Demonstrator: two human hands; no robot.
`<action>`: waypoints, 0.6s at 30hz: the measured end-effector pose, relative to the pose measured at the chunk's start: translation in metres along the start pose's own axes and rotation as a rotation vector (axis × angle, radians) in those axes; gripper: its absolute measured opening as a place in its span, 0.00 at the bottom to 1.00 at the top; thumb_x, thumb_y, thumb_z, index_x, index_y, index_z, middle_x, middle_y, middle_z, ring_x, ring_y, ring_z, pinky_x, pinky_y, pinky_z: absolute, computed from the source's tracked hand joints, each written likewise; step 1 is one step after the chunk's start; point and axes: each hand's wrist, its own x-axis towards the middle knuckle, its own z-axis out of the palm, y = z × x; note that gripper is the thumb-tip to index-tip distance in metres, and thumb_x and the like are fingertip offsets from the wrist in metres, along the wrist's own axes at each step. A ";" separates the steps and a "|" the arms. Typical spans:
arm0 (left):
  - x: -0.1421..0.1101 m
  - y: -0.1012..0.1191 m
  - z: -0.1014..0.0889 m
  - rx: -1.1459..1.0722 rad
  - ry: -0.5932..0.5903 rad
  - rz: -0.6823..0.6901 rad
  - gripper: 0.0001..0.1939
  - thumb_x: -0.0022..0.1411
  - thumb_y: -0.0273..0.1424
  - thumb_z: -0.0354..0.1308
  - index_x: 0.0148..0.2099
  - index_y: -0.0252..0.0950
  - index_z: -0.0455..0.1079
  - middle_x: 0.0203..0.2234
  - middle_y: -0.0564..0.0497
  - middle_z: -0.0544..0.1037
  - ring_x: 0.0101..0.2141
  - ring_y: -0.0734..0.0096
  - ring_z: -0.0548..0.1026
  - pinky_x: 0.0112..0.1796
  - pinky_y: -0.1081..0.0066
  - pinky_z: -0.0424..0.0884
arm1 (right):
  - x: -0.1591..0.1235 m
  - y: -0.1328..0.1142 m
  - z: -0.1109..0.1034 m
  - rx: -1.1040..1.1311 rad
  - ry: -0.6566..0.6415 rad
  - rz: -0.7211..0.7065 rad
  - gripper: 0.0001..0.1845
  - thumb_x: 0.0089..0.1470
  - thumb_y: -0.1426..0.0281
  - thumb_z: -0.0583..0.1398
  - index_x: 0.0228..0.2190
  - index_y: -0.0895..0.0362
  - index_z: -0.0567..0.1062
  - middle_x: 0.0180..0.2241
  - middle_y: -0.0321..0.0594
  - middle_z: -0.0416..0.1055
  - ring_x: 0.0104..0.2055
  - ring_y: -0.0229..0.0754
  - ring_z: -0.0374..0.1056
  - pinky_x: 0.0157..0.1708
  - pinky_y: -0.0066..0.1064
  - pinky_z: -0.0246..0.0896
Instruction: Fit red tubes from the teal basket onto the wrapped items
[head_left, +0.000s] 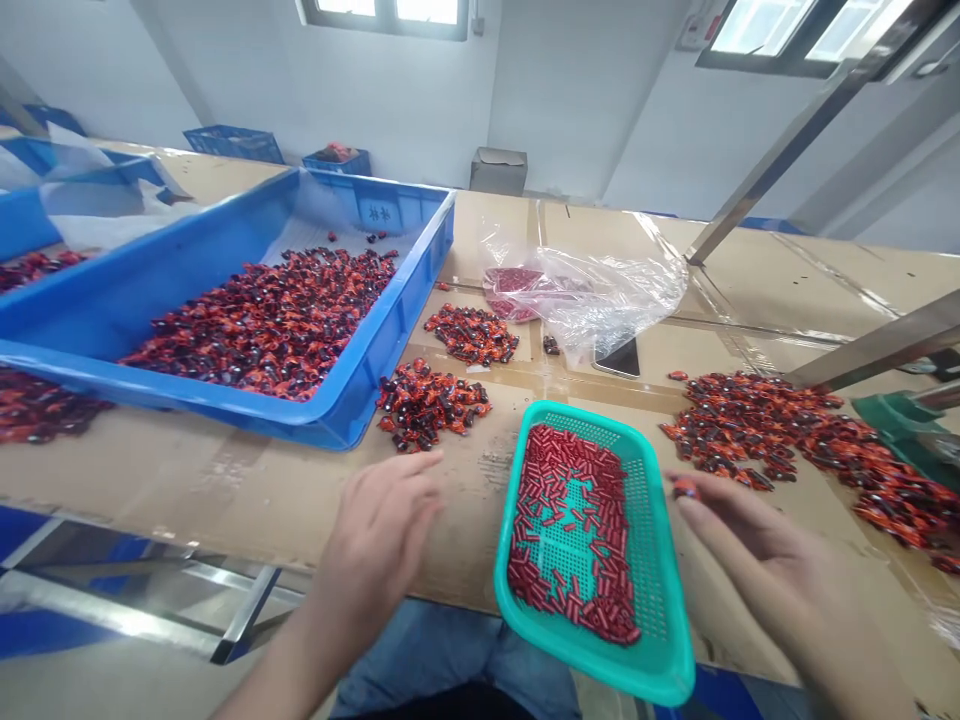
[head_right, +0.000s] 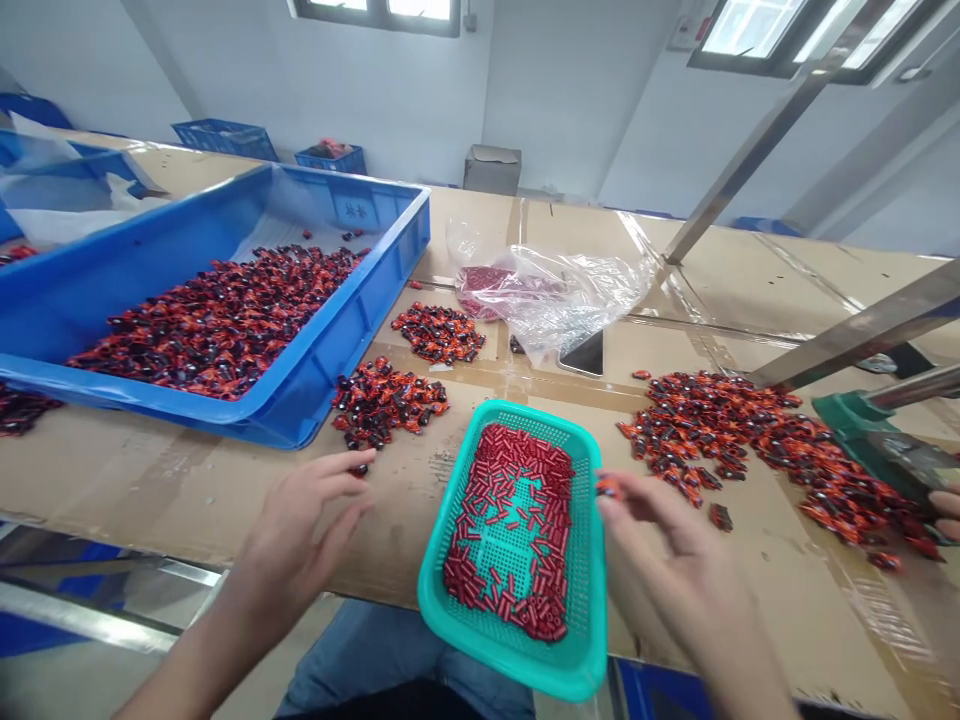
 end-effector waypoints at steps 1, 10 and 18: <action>-0.004 -0.015 0.002 0.051 -0.017 -0.018 0.05 0.75 0.25 0.53 0.50 0.38 0.67 0.50 0.40 0.81 0.51 0.57 0.79 0.51 0.57 0.73 | 0.009 0.019 -0.004 -0.096 0.061 0.006 0.29 0.59 0.43 0.58 0.40 0.55 0.81 0.36 0.50 0.81 0.35 0.54 0.77 0.36 0.45 0.74; -0.015 -0.054 0.030 0.165 -0.052 -0.004 0.10 0.75 0.26 0.50 0.51 0.34 0.72 0.43 0.40 0.80 0.43 0.49 0.80 0.43 0.54 0.75 | 0.020 0.038 0.005 -0.380 0.229 -0.195 0.34 0.65 0.42 0.50 0.41 0.57 0.79 0.39 0.60 0.78 0.43 0.64 0.73 0.44 0.59 0.67; -0.008 -0.005 0.009 -0.155 0.013 -0.057 0.12 0.76 0.27 0.51 0.58 0.38 0.69 0.46 0.45 0.73 0.48 0.65 0.78 0.49 0.69 0.76 | -0.011 -0.071 0.054 -0.309 -0.466 -0.636 0.12 0.63 0.80 0.62 0.46 0.56 0.77 0.42 0.41 0.78 0.43 0.44 0.74 0.42 0.33 0.74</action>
